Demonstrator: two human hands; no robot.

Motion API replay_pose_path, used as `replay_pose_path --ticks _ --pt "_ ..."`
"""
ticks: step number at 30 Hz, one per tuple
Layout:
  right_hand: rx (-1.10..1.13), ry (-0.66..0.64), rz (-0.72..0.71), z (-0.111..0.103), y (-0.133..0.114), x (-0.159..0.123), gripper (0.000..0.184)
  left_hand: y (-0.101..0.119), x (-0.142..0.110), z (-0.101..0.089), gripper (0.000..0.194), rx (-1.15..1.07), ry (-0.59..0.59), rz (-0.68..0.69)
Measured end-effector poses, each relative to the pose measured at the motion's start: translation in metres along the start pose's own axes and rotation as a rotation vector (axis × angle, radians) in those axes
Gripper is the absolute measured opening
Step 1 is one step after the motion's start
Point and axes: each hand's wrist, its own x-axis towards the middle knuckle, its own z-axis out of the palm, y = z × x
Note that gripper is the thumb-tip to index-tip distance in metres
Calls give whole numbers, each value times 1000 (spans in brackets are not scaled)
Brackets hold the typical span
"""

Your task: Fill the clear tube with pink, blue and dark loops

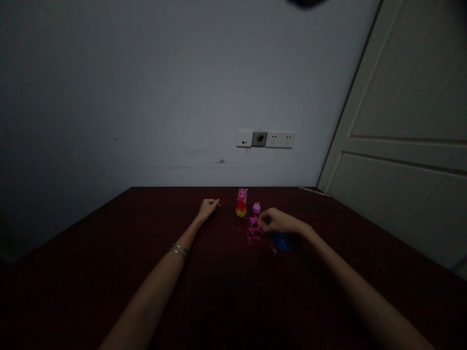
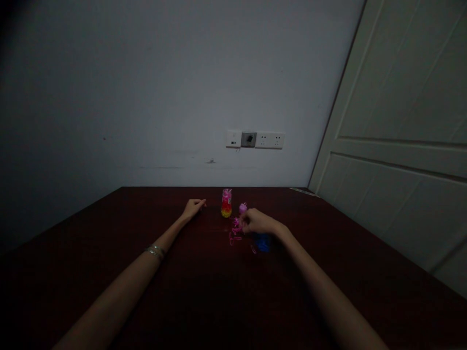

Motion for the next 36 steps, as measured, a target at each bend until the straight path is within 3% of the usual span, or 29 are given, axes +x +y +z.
replay_pose_path --ticks 9,16,27,36 --pt "-97 73 28 -73 -16 74 16 -1 0 -1 42 -1 11 14" --pt "-317 94 66 -81 -26 114 20 0 -1 -2 41 6 16 -7" --pt "-342 129 0 -77 -25 107 27 1 -1 -2 41 0 8 6" --pt "-192 304 -74 -67 -8 77 25 2 -2 -3 42 -7 30 23"
